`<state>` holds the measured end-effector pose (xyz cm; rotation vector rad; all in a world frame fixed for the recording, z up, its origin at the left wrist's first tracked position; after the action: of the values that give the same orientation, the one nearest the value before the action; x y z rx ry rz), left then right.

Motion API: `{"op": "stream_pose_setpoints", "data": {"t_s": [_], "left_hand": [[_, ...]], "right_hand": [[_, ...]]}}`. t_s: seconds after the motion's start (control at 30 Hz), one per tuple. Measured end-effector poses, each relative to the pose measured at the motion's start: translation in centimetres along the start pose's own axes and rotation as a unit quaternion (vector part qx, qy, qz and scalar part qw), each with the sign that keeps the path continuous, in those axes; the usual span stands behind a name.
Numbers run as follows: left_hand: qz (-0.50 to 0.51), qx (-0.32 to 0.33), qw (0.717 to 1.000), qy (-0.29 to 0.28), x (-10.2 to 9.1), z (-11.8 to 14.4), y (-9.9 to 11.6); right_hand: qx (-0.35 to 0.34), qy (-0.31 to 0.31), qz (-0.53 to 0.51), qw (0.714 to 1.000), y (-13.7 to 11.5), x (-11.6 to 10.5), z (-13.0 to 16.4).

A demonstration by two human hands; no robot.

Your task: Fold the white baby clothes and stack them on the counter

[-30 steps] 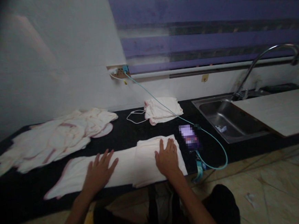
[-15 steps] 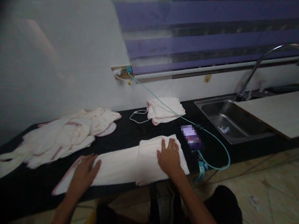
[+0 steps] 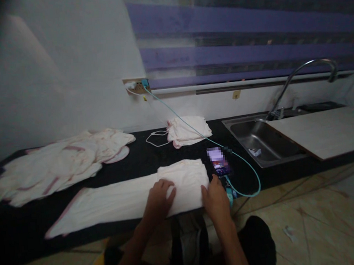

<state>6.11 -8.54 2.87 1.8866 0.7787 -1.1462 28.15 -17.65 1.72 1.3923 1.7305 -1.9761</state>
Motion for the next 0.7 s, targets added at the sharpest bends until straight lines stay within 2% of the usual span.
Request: {"op": "stream_pose_setpoints", "data": {"t_s": [0.1,0.27,0.37,0.47,0.57,0.63,0.7], "left_hand": [[-0.054,0.009,0.998,-0.013,1.0,0.3,0.7],[-0.028,0.007,0.999,-0.023,0.9,0.5,0.1],[0.016,-0.012,1.0,0.018,0.0,0.8,0.0],[0.137,-0.025,0.988,0.073,-0.8,1.3,0.9],[0.297,-0.105,0.948,0.038,0.9,1.2,1.1],[0.407,-0.197,0.892,-0.01,3.1,1.0,0.6],[0.505,-0.252,0.824,-0.049,4.8,0.8,0.7]], "right_hand": [[0.024,-0.051,0.006,0.998,0.7,1.0,-0.9],[0.015,-0.121,-0.014,0.992,0.3,2.5,-2.7],[-0.01,-0.09,-0.023,0.996,-0.4,2.1,-3.1],[-0.037,-0.057,-0.111,0.992,-1.4,1.4,-3.0],[-0.053,-0.026,-0.209,0.976,-2.8,0.4,-2.6],[-0.068,-0.005,-0.25,0.966,-4.3,-0.5,-2.1],[-0.087,0.007,-0.282,0.955,-6.3,-1.2,-1.4]]}}
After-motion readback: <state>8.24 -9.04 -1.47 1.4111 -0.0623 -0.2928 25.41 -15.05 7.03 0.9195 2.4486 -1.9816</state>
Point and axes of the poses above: each hand's wrist, its own z-axis away from the middle knuckle, its own x-axis out of the palm, y = z × x, the point moved 10 cm from there along -z, towards the middle knuckle, and after that the axes turned 11 degrees about -z, right-handed, at the moved point
